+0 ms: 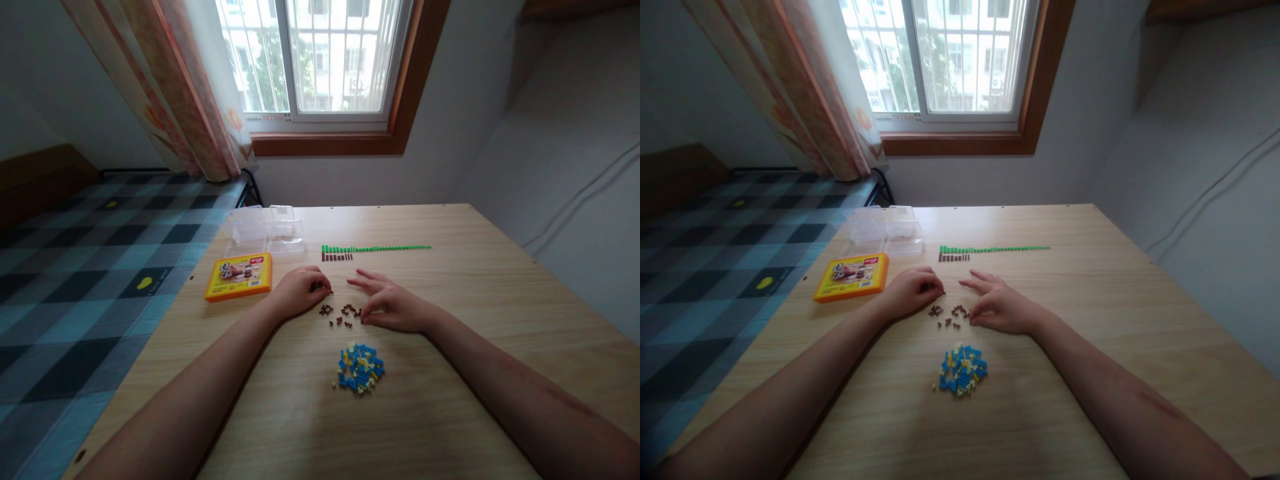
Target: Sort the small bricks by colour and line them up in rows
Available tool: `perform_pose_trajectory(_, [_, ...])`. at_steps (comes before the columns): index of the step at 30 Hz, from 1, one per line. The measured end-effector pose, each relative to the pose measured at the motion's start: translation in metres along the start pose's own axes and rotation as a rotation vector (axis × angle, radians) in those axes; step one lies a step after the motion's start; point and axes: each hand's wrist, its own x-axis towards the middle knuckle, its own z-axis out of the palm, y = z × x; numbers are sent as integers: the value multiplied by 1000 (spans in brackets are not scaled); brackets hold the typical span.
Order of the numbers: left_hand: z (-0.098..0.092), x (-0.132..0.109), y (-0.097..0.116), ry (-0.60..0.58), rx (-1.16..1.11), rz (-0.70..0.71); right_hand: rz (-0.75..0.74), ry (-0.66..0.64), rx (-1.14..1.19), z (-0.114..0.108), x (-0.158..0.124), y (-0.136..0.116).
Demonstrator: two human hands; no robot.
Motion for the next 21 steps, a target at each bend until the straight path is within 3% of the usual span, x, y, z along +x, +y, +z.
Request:
perform_pose_trajectory(3, [1, 0, 1, 5, 10, -4, 47, 79, 1, 2, 0, 5])
perform_pose_trajectory(8, [6, 3, 7, 25, 87, -41, 122, 298, -209, 11, 9, 18])
perform_pose_trajectory(13, [12, 5, 16, 55, 134, -62, 90, 358, -327, 20, 22, 14])
perform_pose_trajectory(21, [15, 3, 18, 53, 174, -53, 112, 454, -263, 12, 16, 10])
